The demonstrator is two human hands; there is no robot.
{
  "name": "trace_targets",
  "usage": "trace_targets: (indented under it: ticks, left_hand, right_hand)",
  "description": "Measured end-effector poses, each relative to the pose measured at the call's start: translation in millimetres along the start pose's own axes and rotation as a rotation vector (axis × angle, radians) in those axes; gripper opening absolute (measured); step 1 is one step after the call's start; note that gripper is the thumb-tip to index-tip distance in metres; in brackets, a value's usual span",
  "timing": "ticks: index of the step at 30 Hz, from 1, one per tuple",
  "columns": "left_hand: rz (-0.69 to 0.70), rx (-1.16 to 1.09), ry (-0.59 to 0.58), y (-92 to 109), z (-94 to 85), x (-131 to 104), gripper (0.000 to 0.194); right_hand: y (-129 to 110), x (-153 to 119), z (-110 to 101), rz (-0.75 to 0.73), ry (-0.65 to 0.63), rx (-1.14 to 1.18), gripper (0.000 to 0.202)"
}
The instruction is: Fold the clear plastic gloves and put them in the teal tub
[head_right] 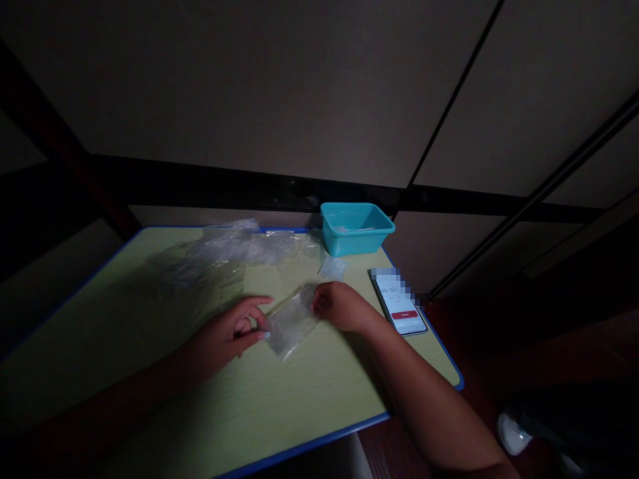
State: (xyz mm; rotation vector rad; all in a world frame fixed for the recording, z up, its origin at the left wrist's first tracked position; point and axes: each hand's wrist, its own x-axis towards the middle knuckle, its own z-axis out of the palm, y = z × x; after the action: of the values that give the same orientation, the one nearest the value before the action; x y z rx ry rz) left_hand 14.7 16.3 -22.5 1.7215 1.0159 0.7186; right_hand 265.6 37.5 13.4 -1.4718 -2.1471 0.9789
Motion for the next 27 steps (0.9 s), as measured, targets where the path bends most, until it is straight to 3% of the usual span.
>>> trace_targets:
  ticks: [7,11,16,21,27]
  left_hand:
    - [0.064,0.210,0.104,3,1.3,-2,0.045]
    - [0.294,0.483,0.104,8,-1.9,-9,0.036]
    - [0.514,0.620,-0.112,2,-7.1,-13,0.044]
    - [0.457,0.600,-0.352,2,-8.7,-13,0.064]
    - [0.440,0.577,-0.453,9,-9.5,-13,0.067]
  right_hand:
    - [-6,-2,-4,0.047,-0.035,-0.112,0.014]
    - [-5,-2,-3,0.051,-0.040,-0.114,0.012]
    - [-3,-1,-4,0.057,-0.051,-0.094,0.016]
    - [-2,-1,-6,0.078,-0.074,-0.077,0.015]
    - [-3,-1,-9,0.097,-0.085,-0.145,0.014]
